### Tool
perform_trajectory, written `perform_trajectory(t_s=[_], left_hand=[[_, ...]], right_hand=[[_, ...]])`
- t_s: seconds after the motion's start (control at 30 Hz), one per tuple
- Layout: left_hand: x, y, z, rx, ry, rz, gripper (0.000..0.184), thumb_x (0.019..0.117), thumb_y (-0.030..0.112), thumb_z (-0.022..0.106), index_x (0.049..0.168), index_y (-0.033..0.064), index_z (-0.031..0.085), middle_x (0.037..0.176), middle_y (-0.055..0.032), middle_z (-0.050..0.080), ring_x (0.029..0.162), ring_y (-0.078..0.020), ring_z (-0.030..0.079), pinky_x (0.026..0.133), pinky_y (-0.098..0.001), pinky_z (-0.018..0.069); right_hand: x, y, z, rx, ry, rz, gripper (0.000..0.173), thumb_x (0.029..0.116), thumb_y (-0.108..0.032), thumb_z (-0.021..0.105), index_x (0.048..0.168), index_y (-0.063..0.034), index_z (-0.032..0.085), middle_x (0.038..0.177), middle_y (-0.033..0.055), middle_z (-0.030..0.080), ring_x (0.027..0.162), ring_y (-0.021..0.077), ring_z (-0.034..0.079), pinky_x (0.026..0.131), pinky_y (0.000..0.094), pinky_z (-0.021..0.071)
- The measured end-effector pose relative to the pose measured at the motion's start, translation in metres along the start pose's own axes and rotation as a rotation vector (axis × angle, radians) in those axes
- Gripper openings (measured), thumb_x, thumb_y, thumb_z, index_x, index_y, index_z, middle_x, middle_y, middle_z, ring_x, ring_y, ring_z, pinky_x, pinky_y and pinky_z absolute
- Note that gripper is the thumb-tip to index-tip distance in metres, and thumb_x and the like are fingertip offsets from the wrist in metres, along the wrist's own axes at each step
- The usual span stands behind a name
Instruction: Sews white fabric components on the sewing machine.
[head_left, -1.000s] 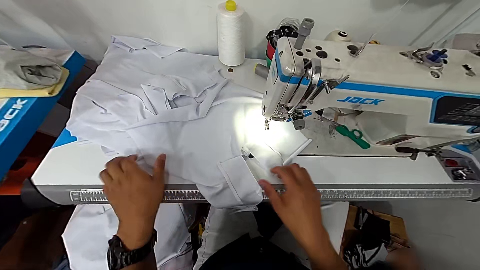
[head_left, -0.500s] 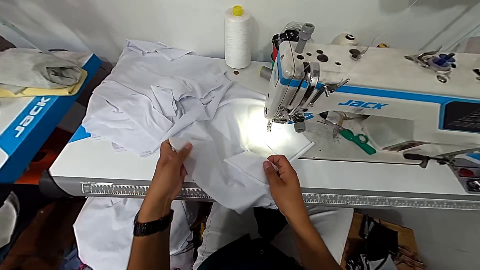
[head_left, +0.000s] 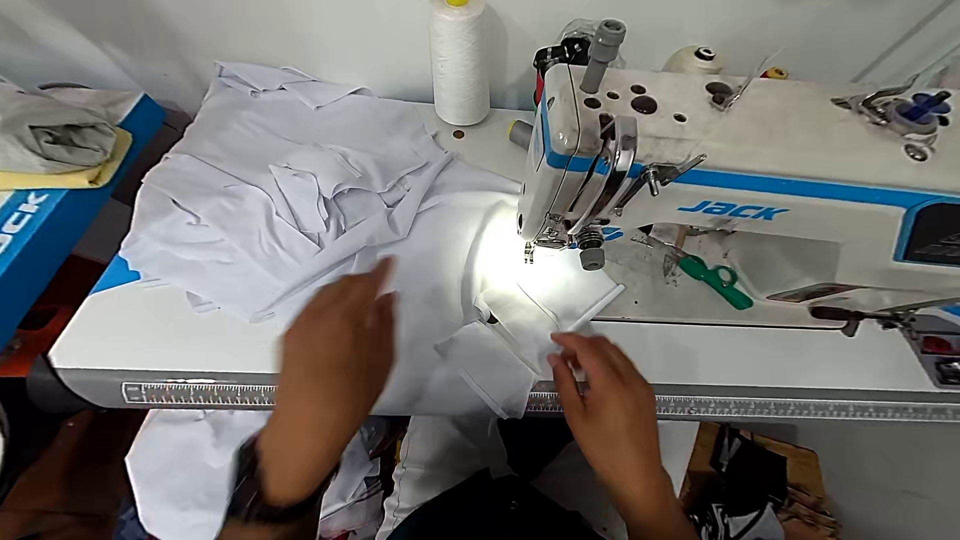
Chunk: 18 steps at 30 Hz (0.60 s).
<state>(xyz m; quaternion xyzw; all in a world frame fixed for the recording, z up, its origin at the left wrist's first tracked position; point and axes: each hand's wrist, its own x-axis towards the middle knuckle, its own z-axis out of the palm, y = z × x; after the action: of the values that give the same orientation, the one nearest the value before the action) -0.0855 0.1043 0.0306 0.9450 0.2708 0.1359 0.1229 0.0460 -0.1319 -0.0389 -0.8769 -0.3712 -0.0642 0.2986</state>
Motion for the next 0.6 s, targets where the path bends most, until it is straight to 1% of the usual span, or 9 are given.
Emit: perform_trajectory(t_s=[0.07, 0.13, 0.2, 0.23, 0.33, 0.4, 0.47, 0.53, 0.6], left_hand=[[0.047, 0.018, 0.036, -0.067, -0.184, 0.235, 0.042, 0.1083, 0.022, 0.047, 0.146, 0.0067, 0.056, 0.142, -0.0188, 0.061, 0.133, -0.0392, 0.056, 0.109, -0.0641, 0.0416], [0.089, 0.017, 0.076, -0.014, -0.326, 0.345, 0.053, 0.1107, 0.039, 0.034, 0.158, 0.0176, 0.041, 0.161, -0.0105, 0.043, 0.151, -0.0364, 0.035, 0.114, -0.0747, 0.0237], [0.12, 0.003, 0.11, 0.004, -0.295, 0.431, 0.058, 0.1096, 0.046, 0.027, 0.159, 0.0195, 0.039, 0.167, -0.0065, 0.033, 0.156, -0.0334, 0.023, 0.114, -0.0784, 0.0135], [0.13, -0.005, 0.118, -0.028, -0.253, 0.467, 0.058, 0.1095, 0.046, 0.025, 0.159, 0.0184, 0.04, 0.167, -0.0057, 0.033, 0.157, -0.0312, 0.023, 0.116, -0.0765, 0.0115], [0.145, -0.019, 0.107, -0.168, -0.176, 0.503, 0.058, 0.1095, 0.041, 0.029, 0.154, 0.0075, 0.045, 0.16, -0.0119, 0.043, 0.152, -0.0321, 0.033, 0.122, -0.065, 0.0192], [0.13, -0.02, 0.092, -0.176, -0.125, 0.555, 0.055, 0.1086, 0.04, 0.034, 0.146, 0.0046, 0.055, 0.154, -0.0125, 0.052, 0.149, -0.0328, 0.04, 0.122, -0.0598, 0.0266], [0.095, -0.022, 0.092, -0.1, -0.189, 0.608, 0.06, 0.1078, 0.048, 0.032, 0.151, 0.01, 0.05, 0.16, -0.0095, 0.044, 0.152, -0.0307, 0.035, 0.121, -0.0624, 0.0261], [0.067, -0.03, 0.101, -0.001, -0.212, 0.641, 0.069, 0.1057, 0.059, 0.024, 0.158, 0.0171, 0.042, 0.168, -0.006, 0.031, 0.157, -0.0283, 0.023, 0.122, -0.0677, 0.0179], [0.063, -0.032, 0.099, 0.033, -0.189, 0.658, 0.07, 0.1064, 0.059, 0.022, 0.158, 0.0161, 0.042, 0.167, -0.0067, 0.033, 0.156, -0.0285, 0.024, 0.121, -0.0685, 0.0184]], right_hand=[[0.015, 0.015, 0.006, -0.004, -0.018, -0.15, 0.029, 0.1025, -0.028, 0.058, 0.123, -0.0128, 0.073, 0.128, 0.008, 0.067, 0.119, 0.0294, 0.063, 0.095, 0.0506, 0.053], [0.026, 0.033, 0.013, -0.047, -0.092, -0.266, 0.034, 0.1047, -0.034, 0.053, 0.128, -0.0172, 0.07, 0.143, 0.0057, 0.061, 0.133, 0.0291, 0.056, 0.107, 0.0539, 0.0459], [0.03, 0.056, 0.011, -0.116, -0.1, -0.292, 0.032, 0.1038, -0.037, 0.054, 0.122, -0.0187, 0.073, 0.135, 0.0035, 0.065, 0.126, 0.0261, 0.06, 0.101, 0.051, 0.0497], [0.031, 0.067, 0.005, -0.148, -0.085, -0.271, 0.03, 0.1026, -0.035, 0.056, 0.116, -0.0165, 0.075, 0.125, 0.0052, 0.068, 0.117, 0.0273, 0.063, 0.093, 0.0505, 0.0519], [0.04, 0.084, -0.015, -0.196, -0.013, -0.196, 0.027, 0.0987, -0.032, 0.058, 0.101, -0.0114, 0.075, 0.096, 0.0077, 0.069, 0.091, 0.0287, 0.066, 0.074, 0.0484, 0.0507], [0.043, 0.072, -0.013, -0.135, -0.026, -0.225, 0.027, 0.0985, -0.032, 0.06, 0.109, -0.0118, 0.076, 0.108, 0.0088, 0.07, 0.101, 0.0292, 0.066, 0.081, 0.0498, 0.0541], [0.032, 0.058, 0.001, -0.096, -0.12, -0.318, 0.032, 0.1021, -0.036, 0.057, 0.123, -0.0173, 0.073, 0.13, 0.0062, 0.067, 0.123, 0.027, 0.062, 0.099, 0.0503, 0.0518], [0.018, 0.056, 0.008, -0.111, -0.138, -0.37, 0.03, 0.1044, -0.038, 0.053, 0.119, -0.0207, 0.073, 0.127, 0.0024, 0.068, 0.121, 0.0232, 0.063, 0.097, 0.0459, 0.0532], [0.014, 0.058, 0.003, -0.122, -0.083, -0.344, 0.029, 0.1048, -0.038, 0.051, 0.108, -0.0208, 0.075, 0.117, -0.0008, 0.071, 0.111, 0.0197, 0.066, 0.091, 0.0421, 0.0538]])
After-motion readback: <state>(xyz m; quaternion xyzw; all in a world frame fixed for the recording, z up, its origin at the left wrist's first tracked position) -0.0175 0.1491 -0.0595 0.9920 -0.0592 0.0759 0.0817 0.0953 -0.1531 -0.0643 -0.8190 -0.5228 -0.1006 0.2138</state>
